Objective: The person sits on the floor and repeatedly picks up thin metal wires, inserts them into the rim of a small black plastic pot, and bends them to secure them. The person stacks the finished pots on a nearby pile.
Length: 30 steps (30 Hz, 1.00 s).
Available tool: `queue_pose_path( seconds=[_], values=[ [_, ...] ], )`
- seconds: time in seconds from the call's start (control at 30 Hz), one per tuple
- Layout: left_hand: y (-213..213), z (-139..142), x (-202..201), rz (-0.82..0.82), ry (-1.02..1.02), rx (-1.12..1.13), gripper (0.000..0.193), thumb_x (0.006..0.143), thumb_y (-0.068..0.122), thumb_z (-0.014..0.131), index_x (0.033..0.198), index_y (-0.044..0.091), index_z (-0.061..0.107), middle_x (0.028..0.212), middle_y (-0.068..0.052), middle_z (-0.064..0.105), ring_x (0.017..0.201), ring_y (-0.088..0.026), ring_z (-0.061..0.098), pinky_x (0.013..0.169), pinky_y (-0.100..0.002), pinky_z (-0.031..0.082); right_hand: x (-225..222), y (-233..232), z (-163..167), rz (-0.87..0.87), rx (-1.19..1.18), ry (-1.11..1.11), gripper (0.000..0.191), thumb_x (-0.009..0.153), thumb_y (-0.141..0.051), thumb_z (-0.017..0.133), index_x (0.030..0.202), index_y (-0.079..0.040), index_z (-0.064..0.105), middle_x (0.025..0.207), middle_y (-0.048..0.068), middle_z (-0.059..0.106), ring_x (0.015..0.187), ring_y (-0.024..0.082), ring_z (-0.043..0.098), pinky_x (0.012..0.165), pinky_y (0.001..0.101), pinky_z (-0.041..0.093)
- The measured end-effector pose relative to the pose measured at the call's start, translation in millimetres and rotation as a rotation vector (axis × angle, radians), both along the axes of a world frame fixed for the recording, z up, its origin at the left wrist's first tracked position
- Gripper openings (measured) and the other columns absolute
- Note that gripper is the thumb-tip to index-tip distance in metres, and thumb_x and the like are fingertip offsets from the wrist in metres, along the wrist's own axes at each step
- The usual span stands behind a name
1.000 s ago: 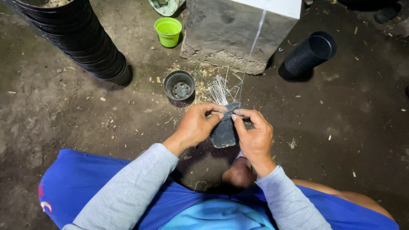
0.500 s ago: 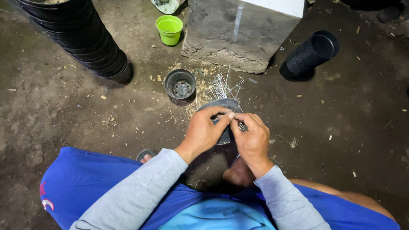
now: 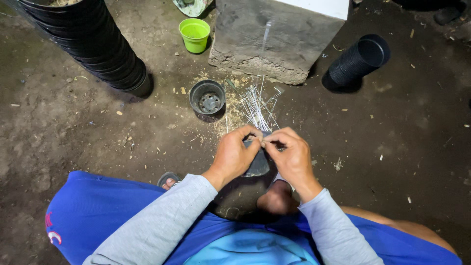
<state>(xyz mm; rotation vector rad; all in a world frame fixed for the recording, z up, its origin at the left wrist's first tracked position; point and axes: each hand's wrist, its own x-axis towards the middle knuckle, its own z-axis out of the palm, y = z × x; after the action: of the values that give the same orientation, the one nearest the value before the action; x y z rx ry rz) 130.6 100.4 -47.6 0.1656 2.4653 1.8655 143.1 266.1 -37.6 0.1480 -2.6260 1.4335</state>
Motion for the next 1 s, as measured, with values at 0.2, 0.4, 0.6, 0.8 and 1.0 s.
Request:
queue_pose_path(
  seconds=[0.2,0.4,0.6,0.8,1.0],
  values=[
    [-7,-8,-3,-0.123,0.208,-0.045,0.011,0.091,0.015,0.070,0.098,0.008,0.073,0.088,-0.011,0.075,0.072,-0.027,0.069,0.069,-0.037,0.055,-11,21,0,0.154,0.018,-0.115,0.019,0.082,-0.010,0.080,0.098,-0.002,0.074,0.100,0.003,0.071,0.070,0.012,0.065,0.063,0.0281,0.053],
    [-16,-6,-13,-0.251,0.289,-0.151,0.014,0.083,0.016,0.077,0.093,0.006,0.074,0.088,-0.015,0.075,0.082,-0.036,0.070,0.076,-0.042,0.054,-11,30,0,0.299,0.154,0.044,0.014,0.086,-0.012,0.078,0.094,-0.004,0.071,0.091,0.008,0.072,0.078,0.022,0.072,0.068,0.0327,0.055],
    [-18,-3,-18,-0.306,0.014,-0.104,0.015,0.082,0.017,0.080,0.092,0.006,0.077,0.084,-0.011,0.076,0.075,-0.024,0.074,0.072,-0.035,0.057,-9,27,1,0.316,0.241,0.070,0.015,0.084,-0.013,0.077,0.093,-0.004,0.069,0.091,0.010,0.070,0.081,0.032,0.070,0.069,0.0378,0.054],
    [-11,-7,-10,-0.212,-0.094,-0.027,0.010,0.083,0.012,0.079,0.090,0.005,0.079,0.082,-0.008,0.079,0.074,-0.014,0.074,0.072,-0.031,0.058,-12,33,4,0.364,0.179,0.033,0.017,0.083,-0.011,0.079,0.095,-0.004,0.069,0.090,0.010,0.069,0.080,0.029,0.070,0.070,0.0364,0.054],
    [-6,-5,-4,-0.122,0.027,0.072,0.014,0.084,0.011,0.078,0.094,0.004,0.071,0.085,-0.008,0.079,0.077,-0.012,0.075,0.073,-0.031,0.058,-15,34,5,0.337,0.086,-0.094,0.022,0.082,-0.007,0.079,0.102,-0.003,0.072,0.092,0.006,0.069,0.073,0.015,0.066,0.064,0.0280,0.054]
  ],
)
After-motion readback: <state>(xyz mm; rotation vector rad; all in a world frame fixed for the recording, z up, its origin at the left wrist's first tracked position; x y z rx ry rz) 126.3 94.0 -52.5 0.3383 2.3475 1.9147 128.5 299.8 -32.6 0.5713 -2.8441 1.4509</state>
